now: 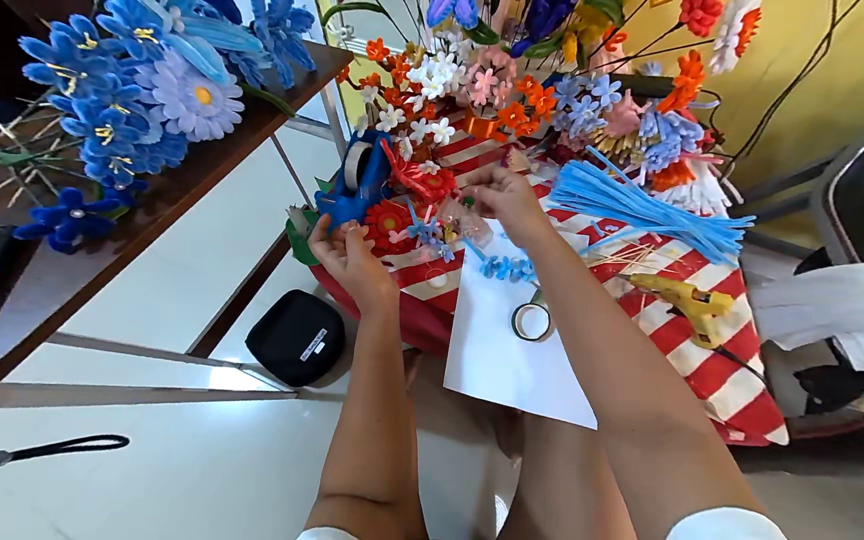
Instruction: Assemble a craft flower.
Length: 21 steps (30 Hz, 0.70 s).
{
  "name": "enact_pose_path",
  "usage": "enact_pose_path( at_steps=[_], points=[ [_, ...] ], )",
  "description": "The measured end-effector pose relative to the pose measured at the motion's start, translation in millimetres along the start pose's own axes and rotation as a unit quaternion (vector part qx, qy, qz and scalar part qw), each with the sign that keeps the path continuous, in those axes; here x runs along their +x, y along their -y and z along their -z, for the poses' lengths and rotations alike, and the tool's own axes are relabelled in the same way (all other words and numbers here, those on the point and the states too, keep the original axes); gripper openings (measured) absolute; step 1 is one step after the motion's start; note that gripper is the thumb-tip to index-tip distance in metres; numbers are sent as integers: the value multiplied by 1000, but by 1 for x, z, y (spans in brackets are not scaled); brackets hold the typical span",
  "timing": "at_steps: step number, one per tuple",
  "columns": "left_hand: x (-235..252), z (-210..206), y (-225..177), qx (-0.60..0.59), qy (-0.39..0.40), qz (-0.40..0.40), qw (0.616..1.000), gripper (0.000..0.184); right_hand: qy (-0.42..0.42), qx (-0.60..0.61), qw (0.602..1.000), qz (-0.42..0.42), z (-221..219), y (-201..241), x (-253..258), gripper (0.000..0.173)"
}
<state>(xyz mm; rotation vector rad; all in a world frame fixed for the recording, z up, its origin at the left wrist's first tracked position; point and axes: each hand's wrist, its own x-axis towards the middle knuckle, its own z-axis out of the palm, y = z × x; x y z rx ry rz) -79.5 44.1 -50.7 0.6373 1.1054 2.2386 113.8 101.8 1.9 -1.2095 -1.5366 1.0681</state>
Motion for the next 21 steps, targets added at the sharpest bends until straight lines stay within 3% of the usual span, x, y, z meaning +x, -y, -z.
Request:
enact_pose_path(
  at_steps=[3,5,7,9,11,14,17,21],
  points=[
    [-1,1,3,15,4,-87,996,38,-163,-17,986,-27,17,-5,8,30],
    [-3,8,4,156,120,-194,961,40,-231,-53,971,-45,24,-11,14,29],
    [-5,5,0,310,244,-285,874,34,-177,-131,973,-65,28,-13,15,25],
    [-12,-3,6,347,307,-302,833,26,-37,-240,968,-68,27,-19,15,23],
    [-16,-6,15,350,333,-279,830,22,73,-366,925,-76,22,-24,15,19],
    [-17,-8,12,367,343,-231,833,24,120,-484,858,-120,13,-9,7,25],
    [-17,-9,10,380,334,-218,835,24,124,-513,836,-148,8,-10,4,35],
    [-20,-12,10,395,345,-201,827,23,139,-525,826,-151,4,-14,6,35]
  ],
)
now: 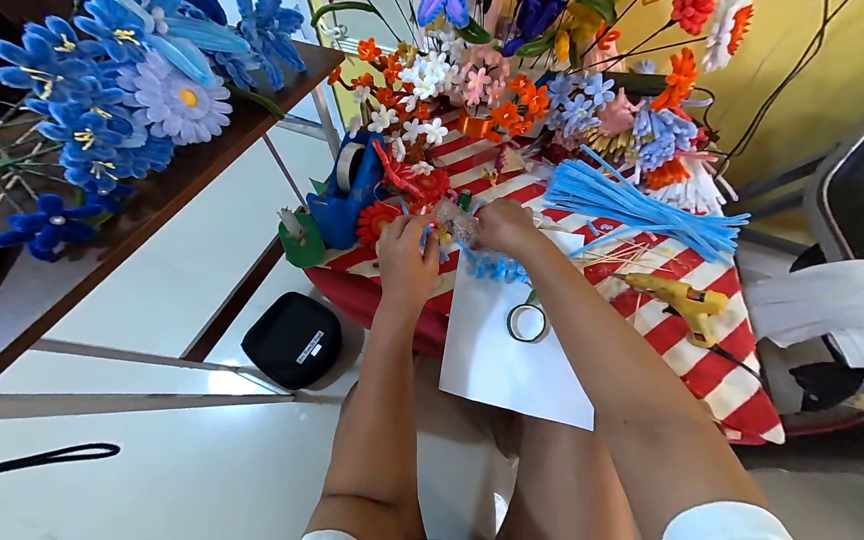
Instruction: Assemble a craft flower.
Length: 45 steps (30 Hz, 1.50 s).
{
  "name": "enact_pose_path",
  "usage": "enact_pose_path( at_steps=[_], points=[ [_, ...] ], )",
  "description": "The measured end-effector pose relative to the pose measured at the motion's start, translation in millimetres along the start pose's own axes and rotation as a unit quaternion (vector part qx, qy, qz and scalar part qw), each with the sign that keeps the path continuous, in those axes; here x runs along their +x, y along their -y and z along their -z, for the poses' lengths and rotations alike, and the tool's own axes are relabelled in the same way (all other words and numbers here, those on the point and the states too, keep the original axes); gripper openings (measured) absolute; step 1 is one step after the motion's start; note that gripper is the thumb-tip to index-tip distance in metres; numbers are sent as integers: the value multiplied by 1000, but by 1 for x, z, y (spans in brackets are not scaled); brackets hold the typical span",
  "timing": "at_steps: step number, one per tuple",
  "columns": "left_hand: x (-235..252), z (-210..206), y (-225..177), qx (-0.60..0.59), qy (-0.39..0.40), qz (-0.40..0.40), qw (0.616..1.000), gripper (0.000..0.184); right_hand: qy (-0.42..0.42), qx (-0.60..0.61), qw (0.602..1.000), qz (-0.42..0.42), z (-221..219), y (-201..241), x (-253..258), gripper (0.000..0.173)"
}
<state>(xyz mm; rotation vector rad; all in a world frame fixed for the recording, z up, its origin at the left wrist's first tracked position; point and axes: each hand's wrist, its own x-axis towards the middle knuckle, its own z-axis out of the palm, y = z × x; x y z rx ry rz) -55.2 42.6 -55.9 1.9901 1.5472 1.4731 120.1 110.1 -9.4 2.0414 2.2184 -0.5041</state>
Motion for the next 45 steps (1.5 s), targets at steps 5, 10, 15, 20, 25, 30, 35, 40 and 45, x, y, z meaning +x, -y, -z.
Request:
enact_pose_path(
  at_steps=[5,10,15,20,25,30,35,40,45],
  points=[
    [-1,-3,-6,68,60,-47,995,13,-17,5,1000,16,-4,-2,1,31],
    [3,-15,-13,87,127,-73,985,12,-62,13,997,53,-11,-3,1,31],
    [3,-15,-11,44,71,-55,995,19,-108,-21,986,123,-13,-7,-1,21],
    [3,-13,-5,-2,-32,-46,998,16,-157,101,972,142,-5,-27,15,21],
    [4,-15,0,-33,-106,-47,993,15,-180,234,948,122,8,-34,15,15],
    [4,-12,-5,-47,-62,-55,995,33,-193,293,927,136,32,-21,-15,13],
    [2,-15,-15,-59,19,-121,991,82,-150,273,919,243,55,-8,-66,5],
    [-3,-16,-22,-148,51,-128,979,45,-103,271,911,294,54,-2,-96,6],
    [-5,-18,-21,-148,31,-136,979,21,-201,169,889,375,47,-9,-111,5]
  ],
)
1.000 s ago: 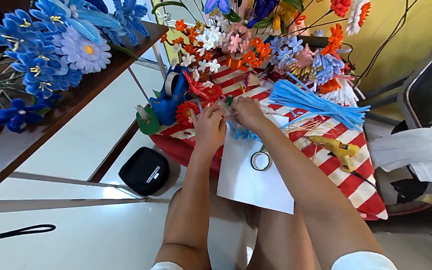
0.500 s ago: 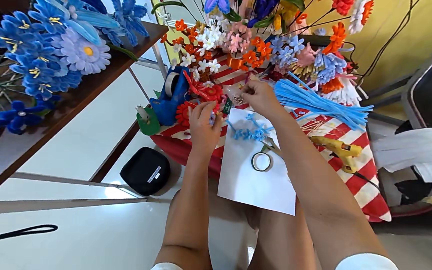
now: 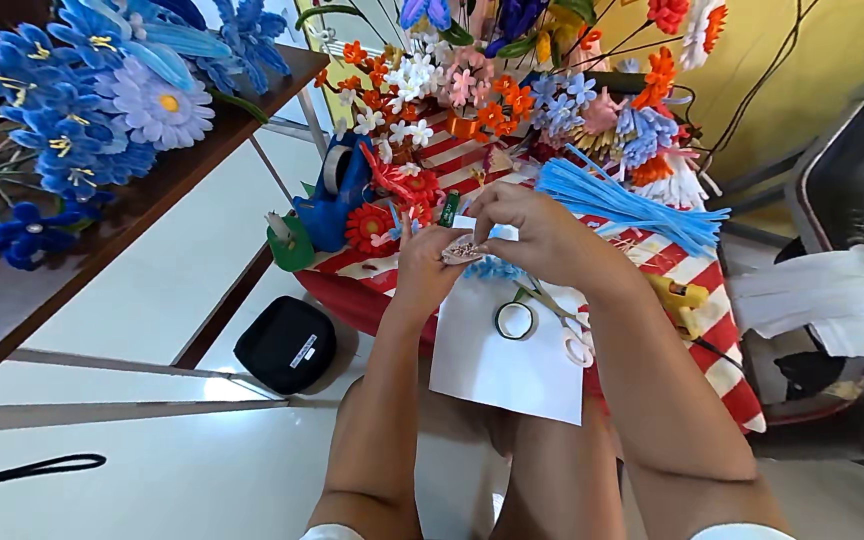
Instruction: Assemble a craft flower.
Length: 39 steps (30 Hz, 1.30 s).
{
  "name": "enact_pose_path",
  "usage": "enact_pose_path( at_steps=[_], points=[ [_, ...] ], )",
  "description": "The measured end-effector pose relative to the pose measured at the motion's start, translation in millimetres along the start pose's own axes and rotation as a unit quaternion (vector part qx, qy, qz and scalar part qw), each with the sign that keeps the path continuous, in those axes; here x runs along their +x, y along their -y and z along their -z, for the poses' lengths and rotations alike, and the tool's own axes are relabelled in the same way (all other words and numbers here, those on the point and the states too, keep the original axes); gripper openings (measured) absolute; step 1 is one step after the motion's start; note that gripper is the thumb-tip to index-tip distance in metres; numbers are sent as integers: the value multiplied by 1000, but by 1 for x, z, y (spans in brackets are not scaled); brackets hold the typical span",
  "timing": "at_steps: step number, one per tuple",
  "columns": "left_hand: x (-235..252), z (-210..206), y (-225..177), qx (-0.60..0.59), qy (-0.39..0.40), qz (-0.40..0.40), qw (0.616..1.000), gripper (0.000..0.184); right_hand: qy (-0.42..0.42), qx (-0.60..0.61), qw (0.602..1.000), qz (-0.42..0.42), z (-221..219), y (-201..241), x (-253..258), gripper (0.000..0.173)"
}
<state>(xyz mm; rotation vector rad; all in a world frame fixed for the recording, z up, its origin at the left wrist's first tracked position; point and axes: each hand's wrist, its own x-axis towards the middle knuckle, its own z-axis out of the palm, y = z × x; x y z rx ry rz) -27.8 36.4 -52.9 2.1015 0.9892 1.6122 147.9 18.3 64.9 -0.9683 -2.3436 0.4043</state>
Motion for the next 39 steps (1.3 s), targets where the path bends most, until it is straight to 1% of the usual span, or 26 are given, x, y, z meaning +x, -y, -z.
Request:
enact_pose_path(
  at_steps=[3,5,7,10,13,17,23,28,31,34,36,37,39],
  points=[
    [0,-2,2,23,-8,-10,1000,21,-4,-98,995,-19,-4,7,-5,3],
    [0,-3,3,29,-12,-10,999,20,-16,-151,988,-26,-8,11,-7,7],
    [0,-5,2,31,-15,-11,999,18,-38,-182,982,-19,-12,13,-8,10],
    [0,-5,1,30,-17,-13,999,17,-56,-208,976,3,-19,14,-8,5],
    [0,-5,-1,21,-14,-10,1000,17,-53,-206,977,7,-20,14,-7,4],
    [1,-5,-2,21,-7,-3,1000,19,-62,-155,986,-2,-15,10,-9,6],
    [1,-5,1,48,3,-1,999,18,-101,-117,988,-4,-11,11,-10,10],
    [1,-1,2,67,9,19,998,21,-143,-117,983,4,9,15,-13,11],
    [2,6,2,81,-25,52,995,23,-149,-113,982,-7,17,12,-18,11],
    [3,12,2,82,-88,95,988,24,-135,-116,983,-51,19,4,-24,10],
    [4,15,1,85,-118,107,983,25,-125,-122,982,-78,19,-5,-26,10],
    [4,15,2,81,-124,108,983,26,-123,-128,980,-91,19,-10,-28,9],
    [5,14,1,40,-108,126,985,33,-129,-138,974,-126,20,-18,-35,10]
  ],
)
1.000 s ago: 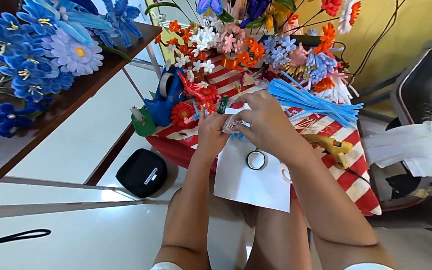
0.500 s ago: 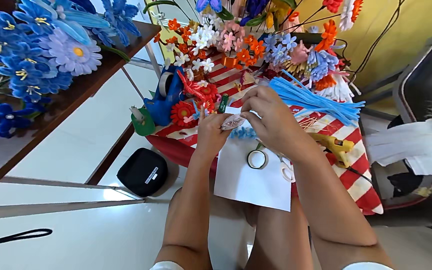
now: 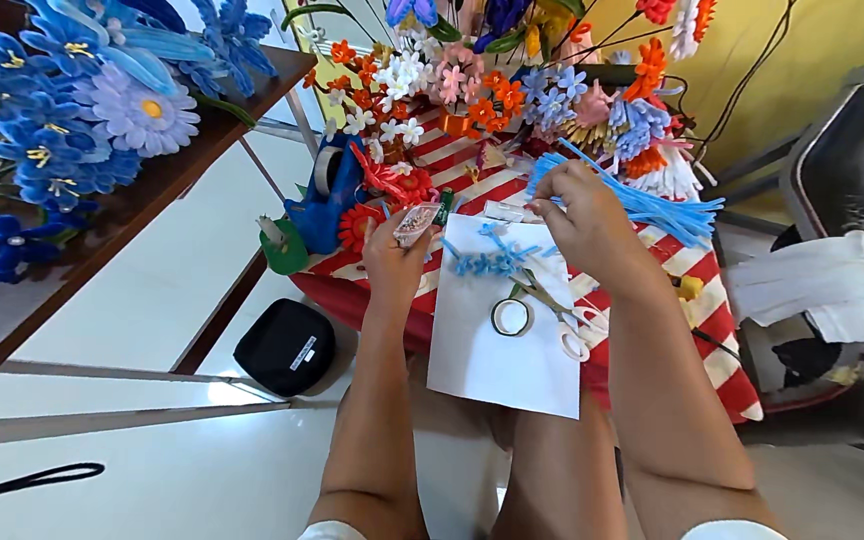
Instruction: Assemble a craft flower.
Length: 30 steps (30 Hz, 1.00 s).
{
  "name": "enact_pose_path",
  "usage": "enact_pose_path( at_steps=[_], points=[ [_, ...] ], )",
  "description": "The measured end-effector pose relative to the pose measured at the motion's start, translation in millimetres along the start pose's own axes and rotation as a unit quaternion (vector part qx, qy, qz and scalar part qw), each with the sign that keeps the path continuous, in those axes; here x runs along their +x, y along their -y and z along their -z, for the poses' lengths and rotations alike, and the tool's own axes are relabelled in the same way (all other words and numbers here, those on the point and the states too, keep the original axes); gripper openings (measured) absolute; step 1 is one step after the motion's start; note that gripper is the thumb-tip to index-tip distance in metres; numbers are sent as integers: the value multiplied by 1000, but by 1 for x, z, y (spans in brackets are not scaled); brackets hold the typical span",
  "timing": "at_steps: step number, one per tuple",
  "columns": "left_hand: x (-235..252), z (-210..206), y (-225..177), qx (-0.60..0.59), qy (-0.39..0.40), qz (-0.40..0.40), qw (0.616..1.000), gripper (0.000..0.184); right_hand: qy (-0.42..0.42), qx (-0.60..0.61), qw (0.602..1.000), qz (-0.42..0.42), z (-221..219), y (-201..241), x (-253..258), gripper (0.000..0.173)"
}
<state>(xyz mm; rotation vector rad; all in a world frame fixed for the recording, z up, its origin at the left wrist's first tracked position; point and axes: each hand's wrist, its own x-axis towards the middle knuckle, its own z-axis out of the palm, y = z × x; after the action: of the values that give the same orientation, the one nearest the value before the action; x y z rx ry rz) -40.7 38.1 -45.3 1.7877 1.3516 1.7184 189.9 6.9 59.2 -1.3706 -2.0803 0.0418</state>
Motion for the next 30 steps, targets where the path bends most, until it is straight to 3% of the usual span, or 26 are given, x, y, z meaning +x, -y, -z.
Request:
enact_pose_path(
  at_steps=[7,10,12,15,18,22,26,28,30],
  points=[
    [14,-10,-40,-200,123,75,969,36,-137,84,973,-168,9,-24,-66,16],
    [40,-24,-52,-240,197,164,936,36,-155,143,950,-230,-7,-38,-98,16],
    [68,-41,-49,-177,248,156,940,31,-154,150,943,-254,-10,-47,-105,16],
    [109,-79,-29,-21,317,79,945,34,-165,135,938,-274,-7,-53,-105,16],
    [116,-117,-3,49,328,60,941,24,-171,141,935,-278,-10,-50,-103,16],
    [101,-137,12,119,270,51,954,22,-177,150,935,-270,-12,-46,-99,14],
    [87,-140,20,74,167,-11,983,16,-176,165,932,-272,-13,-43,-97,13],
    [87,-137,23,123,226,-18,966,16,-176,169,932,-270,-13,-44,-96,13],
    [91,-134,23,226,333,-1,915,20,-176,168,932,-270,-13,-44,-96,12]
  ],
)
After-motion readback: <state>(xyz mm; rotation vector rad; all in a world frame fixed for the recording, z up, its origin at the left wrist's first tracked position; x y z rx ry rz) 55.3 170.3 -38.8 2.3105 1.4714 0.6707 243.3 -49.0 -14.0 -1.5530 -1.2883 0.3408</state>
